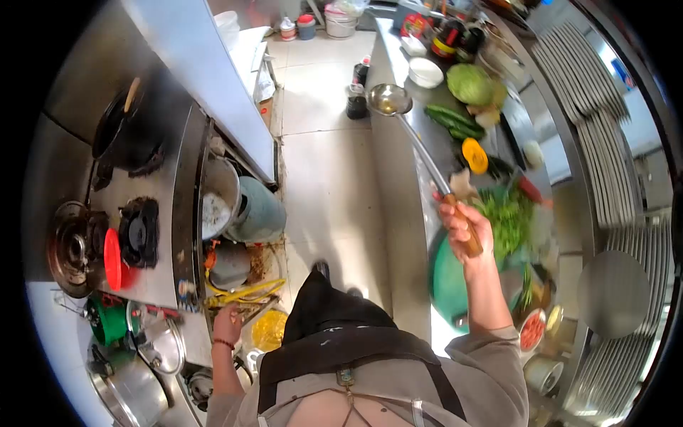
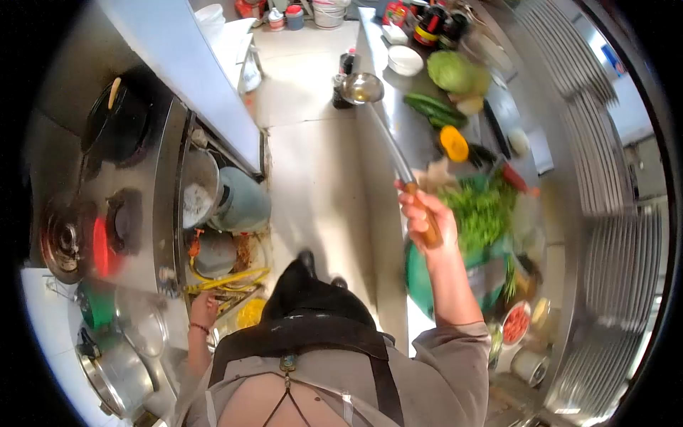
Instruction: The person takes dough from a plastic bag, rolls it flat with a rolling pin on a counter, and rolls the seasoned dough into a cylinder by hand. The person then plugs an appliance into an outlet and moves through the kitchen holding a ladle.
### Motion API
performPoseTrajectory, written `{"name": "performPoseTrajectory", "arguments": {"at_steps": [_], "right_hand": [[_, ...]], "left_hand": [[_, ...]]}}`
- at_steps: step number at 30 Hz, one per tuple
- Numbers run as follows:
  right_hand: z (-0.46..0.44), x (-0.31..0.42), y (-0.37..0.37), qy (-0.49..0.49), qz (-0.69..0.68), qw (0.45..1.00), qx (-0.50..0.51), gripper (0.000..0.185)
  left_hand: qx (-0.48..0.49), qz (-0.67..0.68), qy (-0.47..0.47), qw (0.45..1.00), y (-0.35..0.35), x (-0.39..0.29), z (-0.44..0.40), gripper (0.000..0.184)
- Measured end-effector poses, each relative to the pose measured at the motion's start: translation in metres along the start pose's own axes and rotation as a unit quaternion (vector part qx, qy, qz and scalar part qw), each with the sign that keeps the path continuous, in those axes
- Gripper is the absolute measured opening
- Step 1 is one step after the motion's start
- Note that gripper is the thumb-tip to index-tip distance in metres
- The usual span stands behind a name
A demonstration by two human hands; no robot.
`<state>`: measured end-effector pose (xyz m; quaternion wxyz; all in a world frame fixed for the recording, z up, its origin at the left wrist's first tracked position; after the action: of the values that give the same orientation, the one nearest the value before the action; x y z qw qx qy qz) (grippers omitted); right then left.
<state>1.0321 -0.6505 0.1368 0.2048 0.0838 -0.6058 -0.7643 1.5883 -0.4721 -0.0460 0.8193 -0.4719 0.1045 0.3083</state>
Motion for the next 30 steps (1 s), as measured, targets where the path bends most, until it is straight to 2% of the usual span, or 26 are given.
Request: {"name": "performPoseTrajectory", "arguments": {"at_steps": [2,4,5,6,7,8,10,12,13,15,17,22,26,27,29,30], "right_hand": [[-0.082,0.036,0.012,-0.01,0.02,1.0,-0.008,0.049],[-0.159,0.075,0.015,-0.013,0.051,0.999,0.006,0.049],[-0.196,0.091,0.013,-0.018,0.071,0.997,0.007,0.048],[-0.231,0.092,0.037,-0.014,0.009,1.0,0.015,0.046],[-0.266,0.105,0.047,-0.021,0.014,1.0,0.015,0.046],[-0.297,0.119,0.051,-0.023,0.022,0.999,0.012,0.046],[-0.363,0.145,0.072,-0.012,0.011,1.0,0.024,0.046],[-0.422,0.172,0.091,-0.016,0.0,1.0,0.005,0.046],[-0.452,0.188,0.097,-0.02,-0.007,1.0,0.0,0.046],[-0.514,0.22,0.106,0.002,-0.02,1.0,0.017,0.044],[-0.577,0.246,0.113,0.005,-0.006,1.0,0.005,0.042],[-0.757,0.33,0.109,0.0,0.005,0.999,0.035,0.038],[-0.915,0.401,0.124,0.005,0.038,0.999,0.028,0.035],[-0.956,0.423,0.124,-0.028,0.072,0.997,0.012,0.034],[-1.039,0.447,0.147,-0.019,0.003,1.0,0.009,0.034],[-1.072,0.458,0.16,-0.026,0.014,1.0,-0.008,0.034]], "left_hand": [[0.01,0.099,-0.033,0.995,0.005,-0.004,-0.04,0.032],[-0.053,0.103,0.089,0.989,0.0,-0.053,-0.095,0.03],[-0.048,0.124,0.113,0.985,-0.001,-0.079,-0.132,0.03],[-0.043,0.142,0.144,0.978,-0.011,-0.113,-0.176,0.029],[-0.008,0.188,0.137,0.972,-0.02,-0.145,-0.219,0.029],[0.031,0.139,0.162,0.976,-0.04,-0.187,-0.258,0.031],[-0.017,0.112,0.268,0.957,-0.078,-0.26,-0.337,0.032],[0.003,0.141,0.299,0.944,-0.124,-0.337,-0.402,0.032],[-0.007,0.149,0.359,0.921,-0.148,-0.374,-0.429,0.032],[0.03,0.158,0.384,0.909,-0.188,-0.433,-0.493,0.033],[0.073,0.229,0.375,0.895,-0.22,-0.469,-0.562,0.033],[-0.017,0.209,0.309,0.928,-0.286,-0.509,-0.748,0.031],[-0.025,0.201,0.187,0.961,-0.314,-0.481,-0.875,0.031],[-0.02,0.196,0.155,0.968,-0.324,-0.478,-0.894,0.031],[-0.026,0.277,0.106,0.955,-0.359,-0.483,-0.925,0.032],[-0.038,0.28,0.092,0.955,-0.369,-0.479,-0.944,0.032]]}}
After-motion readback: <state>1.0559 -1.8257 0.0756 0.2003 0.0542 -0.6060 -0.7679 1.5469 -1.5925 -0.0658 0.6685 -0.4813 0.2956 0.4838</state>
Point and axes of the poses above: each hand's wrist, its own z-axis away from the middle knuckle, its own y-axis out of the palm, x = y × z, the point moved 6 cm from there along -z, towards the middle knuckle, and after that the axes turned 5 degrees about x, right-handed, at the moved point
